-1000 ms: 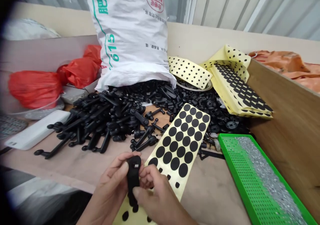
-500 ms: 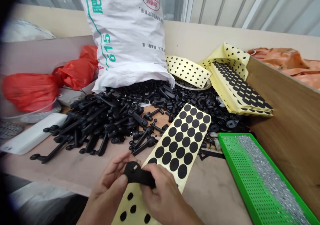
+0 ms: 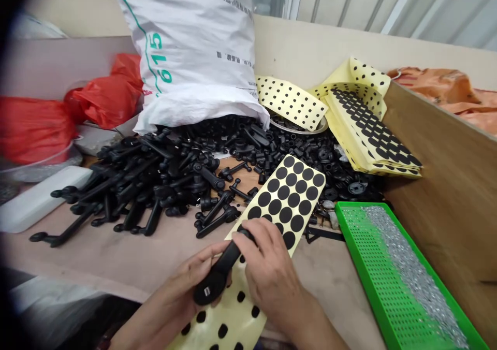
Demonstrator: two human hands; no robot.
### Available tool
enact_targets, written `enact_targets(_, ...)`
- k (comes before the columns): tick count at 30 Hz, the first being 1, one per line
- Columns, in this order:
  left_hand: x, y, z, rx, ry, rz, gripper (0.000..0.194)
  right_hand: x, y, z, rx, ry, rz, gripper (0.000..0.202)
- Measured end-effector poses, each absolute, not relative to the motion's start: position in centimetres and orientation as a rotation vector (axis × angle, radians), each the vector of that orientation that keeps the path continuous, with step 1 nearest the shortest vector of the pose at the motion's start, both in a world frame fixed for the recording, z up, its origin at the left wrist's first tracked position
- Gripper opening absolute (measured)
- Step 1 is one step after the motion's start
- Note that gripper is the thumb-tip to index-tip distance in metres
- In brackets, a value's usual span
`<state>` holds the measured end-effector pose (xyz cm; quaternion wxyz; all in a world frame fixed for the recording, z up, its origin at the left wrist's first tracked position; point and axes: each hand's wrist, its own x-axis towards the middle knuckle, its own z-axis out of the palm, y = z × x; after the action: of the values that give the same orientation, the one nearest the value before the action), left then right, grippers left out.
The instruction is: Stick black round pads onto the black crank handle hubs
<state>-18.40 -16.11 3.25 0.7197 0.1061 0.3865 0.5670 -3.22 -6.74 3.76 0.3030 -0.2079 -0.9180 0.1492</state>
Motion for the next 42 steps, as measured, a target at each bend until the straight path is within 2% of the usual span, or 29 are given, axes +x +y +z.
enact_targets(5, -18.4, -16.0, 3.2, 0.215, 0.84, 1.35, 0.025, -2.7, -7.9, 4.4, -0.594, -2.306, 0.863, 0.019)
enact_targets(8, -18.1, -15.7, 3.2, 0.22, 0.829, 1.385, 0.026, -3.1, -8.6, 4.1, -0.593, -2.301, 0.956, 0.016)
enact_targets(20, -17.8, -16.2, 2.9, 0.294, 0.862, 1.445, 0.026, -4.2, -9.4, 3.2, -0.502, -2.307, 0.638, 0.024)
enact_targets(26, -17.6, -16.1, 2.7, 0.316, 0.84, 1.43, 0.022, -4.1, -9.7, 3.0, -0.56, -2.323, 0.761, 0.017)
enact_targets(31, -17.6, -16.1, 2.4, 0.299, 0.879, 1.44, 0.026, -4.2, -9.7, 2.8, -0.595, -2.297, 0.837, 0.013)
enact_targets(36, -17.5, -16.2, 2.3, 0.247, 0.86, 1.444, 0.027, -4.1, -9.5, 2.6, -0.518, -2.304, 0.753, 0.029)
enact_targets(42, -17.1, -16.2, 2.5, 0.15, 0.84, 1.481, 0.026, -4.0, -9.7, 2.2, -0.421, -2.344, 0.423, 0.04)
